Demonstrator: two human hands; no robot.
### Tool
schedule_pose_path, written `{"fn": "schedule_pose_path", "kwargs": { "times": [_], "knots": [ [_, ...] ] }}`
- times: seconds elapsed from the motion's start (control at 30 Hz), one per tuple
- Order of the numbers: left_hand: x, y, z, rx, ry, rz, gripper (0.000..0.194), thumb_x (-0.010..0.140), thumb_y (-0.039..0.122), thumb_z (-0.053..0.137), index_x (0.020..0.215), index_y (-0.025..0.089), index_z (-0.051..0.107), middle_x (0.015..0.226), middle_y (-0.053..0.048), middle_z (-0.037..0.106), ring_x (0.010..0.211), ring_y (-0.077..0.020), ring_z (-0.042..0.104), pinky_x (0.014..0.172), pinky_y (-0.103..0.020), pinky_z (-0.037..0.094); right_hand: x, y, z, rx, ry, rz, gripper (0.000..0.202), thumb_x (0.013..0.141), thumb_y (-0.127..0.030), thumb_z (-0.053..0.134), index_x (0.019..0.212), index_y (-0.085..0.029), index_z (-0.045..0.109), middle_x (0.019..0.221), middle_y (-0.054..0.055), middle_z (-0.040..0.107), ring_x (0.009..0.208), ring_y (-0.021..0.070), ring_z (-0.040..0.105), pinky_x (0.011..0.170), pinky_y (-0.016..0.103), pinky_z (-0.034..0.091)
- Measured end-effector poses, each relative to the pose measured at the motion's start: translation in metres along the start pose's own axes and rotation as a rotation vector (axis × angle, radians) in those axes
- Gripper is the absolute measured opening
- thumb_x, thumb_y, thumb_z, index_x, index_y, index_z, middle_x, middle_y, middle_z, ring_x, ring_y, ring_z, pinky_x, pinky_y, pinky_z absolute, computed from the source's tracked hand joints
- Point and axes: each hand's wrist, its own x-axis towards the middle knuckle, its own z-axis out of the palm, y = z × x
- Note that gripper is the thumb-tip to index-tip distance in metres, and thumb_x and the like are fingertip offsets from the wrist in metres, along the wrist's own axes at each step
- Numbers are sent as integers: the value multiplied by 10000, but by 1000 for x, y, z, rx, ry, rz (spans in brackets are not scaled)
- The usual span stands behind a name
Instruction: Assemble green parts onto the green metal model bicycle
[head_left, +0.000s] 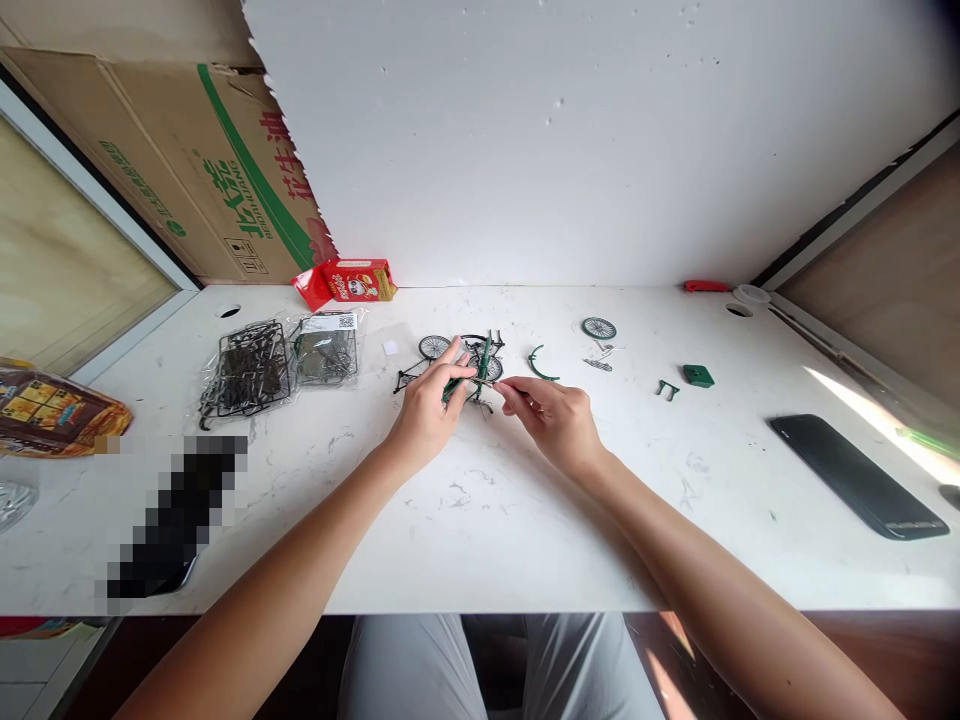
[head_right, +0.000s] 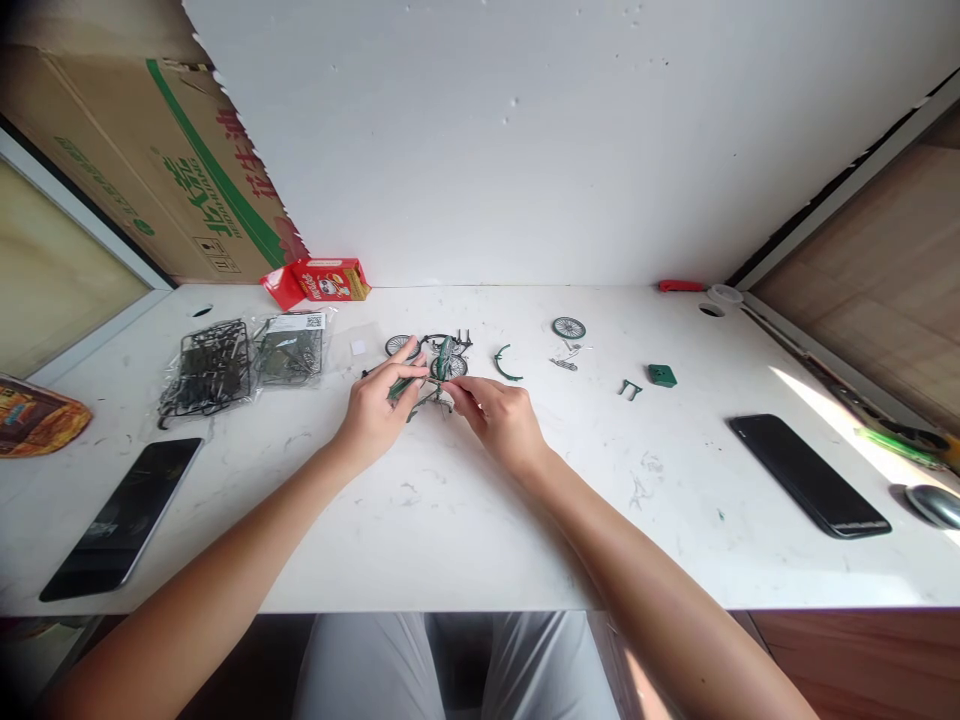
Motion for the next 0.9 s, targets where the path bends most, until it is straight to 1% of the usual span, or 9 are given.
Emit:
{"fn": "schedule_pose_path", "kwargs": {
  "times": [0.13,0.27,0.4,0.5,0.6,0.7,0.77,0.83,0.9],
  "knots": [
    [0,-3,0,66,-2,59,186,1066,208,539,1159,190,698,1630,-221,534,1330,-285,708,1114,-462,576,0,-6,-1,56,6,78,267,1090,-376,606,1015,-193,784,718,23,764,599,145,702,586,279,572],
    [0,-2,0,62,-9,64,194,1066,210,537,1170,193,700,1636,-211,529,1346,-285,697,1127,-455,564,0,-11,-1,94,12,157,305,1081,-420,615,975,-193,788,665,12,753,527,134,665,553,281,553],
    [0,0,0,27,-15,22,199,1051,202,553,1163,197,718,1628,-200,545,1354,-291,691,1150,-462,538,1,-7,-1,74,5,139,311,1088,-430,600,995,-197,783,666,11,743,543,138,670,562,282,543],
    [2,3,-1,-21,12,-39,184,1026,198,592,1137,198,738,1614,-197,563,1337,-302,699,1167,-464,512,3,2,-1,37,3,84,297,1098,-441,577,1014,-213,748,719,21,746,600,147,683,590,285,538],
    [3,7,-1,-120,67,-143,163,984,210,662,1124,203,746,1595,-192,585,1349,-313,685,1184,-449,483,3,11,-3,22,17,137,308,1114,-481,523,1004,-230,663,748,24,720,621,155,655,581,294,498],
    [4,9,3,-317,130,-260,272,933,226,742,1203,219,711,1594,-179,588,1355,-312,675,1171,-431,490,1,12,-3,87,37,229,378,1155,-501,347,955,-247,544,739,15,654,626,162,604,595,314,472],
    [4,9,6,-445,142,-334,365,897,223,786,1245,226,679,1592,-165,591,1376,-306,659,1174,-430,487,1,8,-3,145,38,193,380,1157,-514,293,959,-257,491,790,27,643,680,181,598,635,342,481],
    [3,9,9,-531,134,-414,424,854,213,829,1246,218,668,1557,-157,623,1437,-311,605,1197,-438,463,2,2,-1,159,27,73,312,1117,-542,449,970,-267,452,914,59,681,806,217,625,699,381,503],
    [3,9,11,-630,122,-510,468,816,206,859,1243,211,667,1505,-156,666,1446,-322,588,1184,-453,465,5,-2,0,99,21,-46,331,1032,-478,667,952,-277,416,1052,86,724,964,260,636,800,433,519]
  ]
}}
